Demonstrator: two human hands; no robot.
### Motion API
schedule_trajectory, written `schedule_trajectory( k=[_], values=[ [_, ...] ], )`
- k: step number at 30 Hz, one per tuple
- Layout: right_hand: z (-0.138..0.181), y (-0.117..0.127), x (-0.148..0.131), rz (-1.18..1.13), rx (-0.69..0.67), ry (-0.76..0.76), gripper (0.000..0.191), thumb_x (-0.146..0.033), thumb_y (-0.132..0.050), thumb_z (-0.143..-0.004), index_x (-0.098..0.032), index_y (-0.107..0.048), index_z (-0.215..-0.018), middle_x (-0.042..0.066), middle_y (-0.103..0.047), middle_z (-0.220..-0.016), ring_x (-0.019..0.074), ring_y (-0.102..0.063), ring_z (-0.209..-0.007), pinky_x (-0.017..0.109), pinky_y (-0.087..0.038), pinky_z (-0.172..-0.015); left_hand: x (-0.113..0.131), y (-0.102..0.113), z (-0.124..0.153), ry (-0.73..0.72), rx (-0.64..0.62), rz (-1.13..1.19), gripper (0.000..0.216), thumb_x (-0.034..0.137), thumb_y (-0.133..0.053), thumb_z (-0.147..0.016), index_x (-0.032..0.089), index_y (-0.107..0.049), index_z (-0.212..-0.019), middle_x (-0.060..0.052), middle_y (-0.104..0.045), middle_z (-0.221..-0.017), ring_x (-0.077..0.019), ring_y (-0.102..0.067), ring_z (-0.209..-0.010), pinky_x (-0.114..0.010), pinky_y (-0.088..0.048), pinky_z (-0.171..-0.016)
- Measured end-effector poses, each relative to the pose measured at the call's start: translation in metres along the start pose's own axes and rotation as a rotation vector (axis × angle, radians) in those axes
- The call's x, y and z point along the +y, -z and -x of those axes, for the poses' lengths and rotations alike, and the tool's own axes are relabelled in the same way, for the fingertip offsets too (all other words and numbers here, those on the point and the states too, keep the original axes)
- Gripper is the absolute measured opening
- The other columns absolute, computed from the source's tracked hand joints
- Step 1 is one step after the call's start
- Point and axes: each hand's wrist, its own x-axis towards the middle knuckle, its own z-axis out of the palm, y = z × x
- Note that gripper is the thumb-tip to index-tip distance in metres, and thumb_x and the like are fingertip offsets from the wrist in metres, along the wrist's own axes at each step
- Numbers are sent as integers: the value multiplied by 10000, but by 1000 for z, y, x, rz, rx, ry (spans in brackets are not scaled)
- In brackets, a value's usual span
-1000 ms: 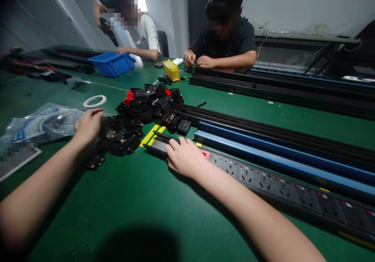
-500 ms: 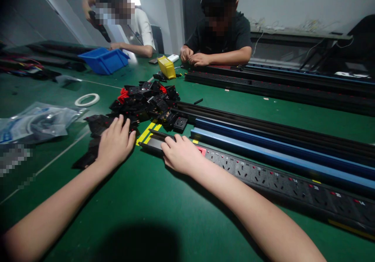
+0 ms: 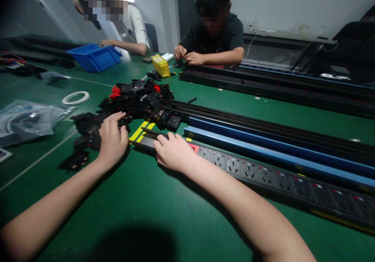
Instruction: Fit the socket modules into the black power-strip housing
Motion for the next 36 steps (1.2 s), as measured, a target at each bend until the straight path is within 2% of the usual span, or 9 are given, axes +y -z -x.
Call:
schedule_trajectory(
  k=[2, 4, 8, 12, 15, 19, 24, 30, 36],
  values=[
    [0, 0, 0, 8, 3, 2, 256, -319, -497, -999, -137, -605, -1142, 139, -636, -1159, 299, -581, -1054, 406, -494, -817, 4, -3, 2, -36, 33, 163, 431, 188, -361, -939, 234, -480, -1351, -135, -511, -1414, -253, -487, -1350, -446, -468, -1064],
    [0, 1, -1, 13, 2, 3, 252, -312, -479, -1004, -136, -609, -1130, 138, -640, -1154, 298, -583, -1043, 407, -495, -810, 4, -5, 4, -81, -3, 270, 393, 177, -365, -930, 240, -502, -1293, -125, -522, -1372, -237, -515, -1315, -411, -526, -994],
    [-1, 2, 0, 5, -14, 4, 257, -319, -456, -1011, -142, -620, -1097, 130, -653, -1124, 299, -588, -1024, 400, -494, -794, -3, -6, 6, -75, -128, 317, 334, 193, -384, -925, 246, -541, -1215, -97, -572, -1285, -241, -563, -1244, -429, -530, -1012],
    [-2, 4, 0, -16, -27, -6, 250, -326, -469, -1007, -158, -623, -1109, 127, -660, -1130, 291, -585, -1036, 393, -483, -809, -9, -8, 5, -39, -158, 373, 295, 222, -405, -940, 227, -571, -1184, -82, -596, -1213, -221, -612, -1111, -393, -544, -962],
    [-2, 4, 0, -31, -35, -15, 241, -328, -479, -1002, -164, -627, -1098, 123, -663, -1128, 284, -583, -1036, 390, -475, -828, -11, -10, 5, -30, -217, 412, 259, 248, -430, -950, 228, -587, -1154, -70, -604, -1184, -217, -619, -1087, -380, -535, -953],
    [-2, 3, 0, -31, -43, -19, 236, -331, -477, -998, -171, -630, -1079, 108, -666, -1116, 279, -582, -1025, 385, -474, -825, -14, -12, 5, 10, -299, 404, 249, 271, -441, -949, 236, -581, -1152, -65, -606, -1176, -222, -614, -1099, -395, -511, -986],
    [-3, 1, 1, -34, -35, -21, 225, -334, -488, -991, -180, -630, -1071, 98, -666, -1103, 275, -581, -1033, 380, -472, -824, -14, -13, 5, 28, -324, 409, 234, 259, -440, -937, 238, -589, -1117, -56, -618, -1139, -220, -610, -1091, -382, -502, -962],
    [-4, 3, 0, -15, -36, -21, 219, -335, -489, -990, -182, -634, -1047, 105, -674, -1067, 267, -593, -1009, 369, -463, -808, -10, -9, 5, -9, -265, 324, 230, 208, -427, -915, 237, -615, -1045, -61, -664, -1069, -245, -594, -1067, -415, -476, -946],
    [-4, 4, -1, 5, -28, -43, 225, -348, -491, -983, -182, -644, -973, 104, -684, -1039, 258, -608, -981, 356, -457, -778, -2, -1, 12, -106, -213, 134, 345, 96, -439, -870, 292, -681, -1021, -46, -698, -1153, -288, -507, -1234, -533, -308, -1051]
  ],
)
